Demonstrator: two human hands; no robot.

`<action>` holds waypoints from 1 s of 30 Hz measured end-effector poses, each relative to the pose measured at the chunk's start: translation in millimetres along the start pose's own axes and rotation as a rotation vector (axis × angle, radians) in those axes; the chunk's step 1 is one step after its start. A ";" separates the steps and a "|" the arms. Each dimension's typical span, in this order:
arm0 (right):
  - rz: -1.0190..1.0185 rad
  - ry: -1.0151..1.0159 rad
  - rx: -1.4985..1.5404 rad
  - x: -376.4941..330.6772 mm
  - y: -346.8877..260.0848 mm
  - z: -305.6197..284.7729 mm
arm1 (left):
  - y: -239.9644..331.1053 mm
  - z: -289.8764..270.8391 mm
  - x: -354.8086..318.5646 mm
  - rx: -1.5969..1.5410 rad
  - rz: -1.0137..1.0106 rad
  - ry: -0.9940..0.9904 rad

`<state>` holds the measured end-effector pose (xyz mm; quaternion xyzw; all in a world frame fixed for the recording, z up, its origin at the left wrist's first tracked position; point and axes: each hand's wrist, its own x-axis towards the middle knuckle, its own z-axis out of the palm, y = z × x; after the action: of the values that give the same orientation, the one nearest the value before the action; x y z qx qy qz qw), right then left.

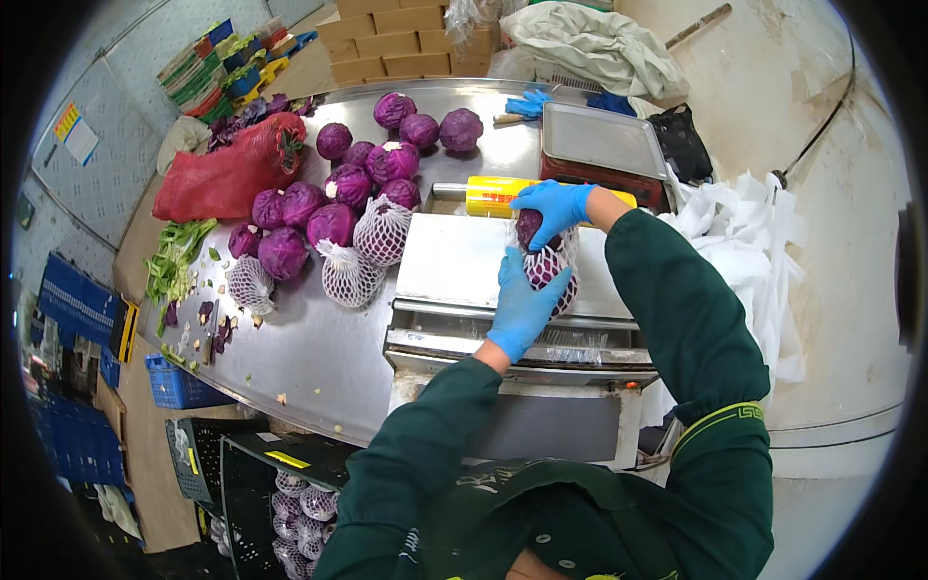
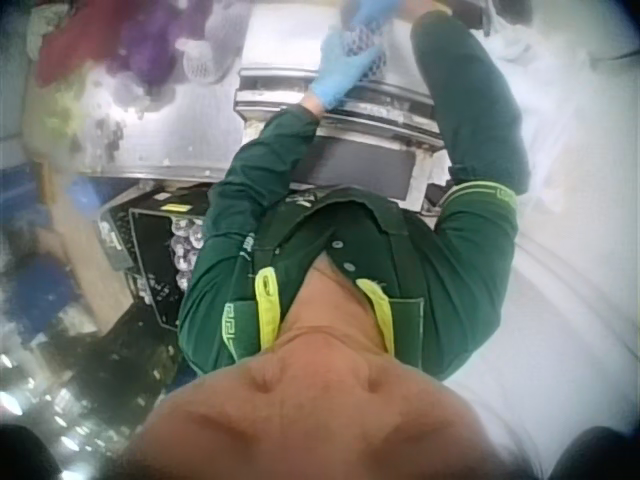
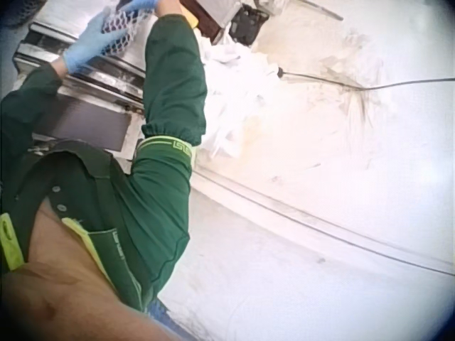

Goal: The person places mesh-wrapped red cabbages onto a plastic film machine, wraps them in film, and places them into a black crate.

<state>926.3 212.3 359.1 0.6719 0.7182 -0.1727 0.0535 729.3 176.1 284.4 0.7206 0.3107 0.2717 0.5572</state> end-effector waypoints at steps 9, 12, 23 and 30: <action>0.074 0.608 0.775 -106.9 -19.5 61.1 | -15.7 -67.6 -58.6 0.236 0.062 -0.098; 0.261 0.645 0.467 -173.3 -7.8 101.1 | -0.5 -81.9 -76.9 0.269 0.030 -0.028; 0.588 0.301 0.526 -200.5 -19.9 201.0 | -60.2 -62.0 -60.2 1.075 0.173 0.010; 0.415 0.362 1.230 -154.5 -96.9 176.1 | -77.0 -77.7 -50.4 0.750 0.106 0.032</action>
<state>817.8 6.0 259.3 0.7226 0.3427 -0.4210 -0.4280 627.6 201.9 225.2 0.8853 0.3594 0.1786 0.2349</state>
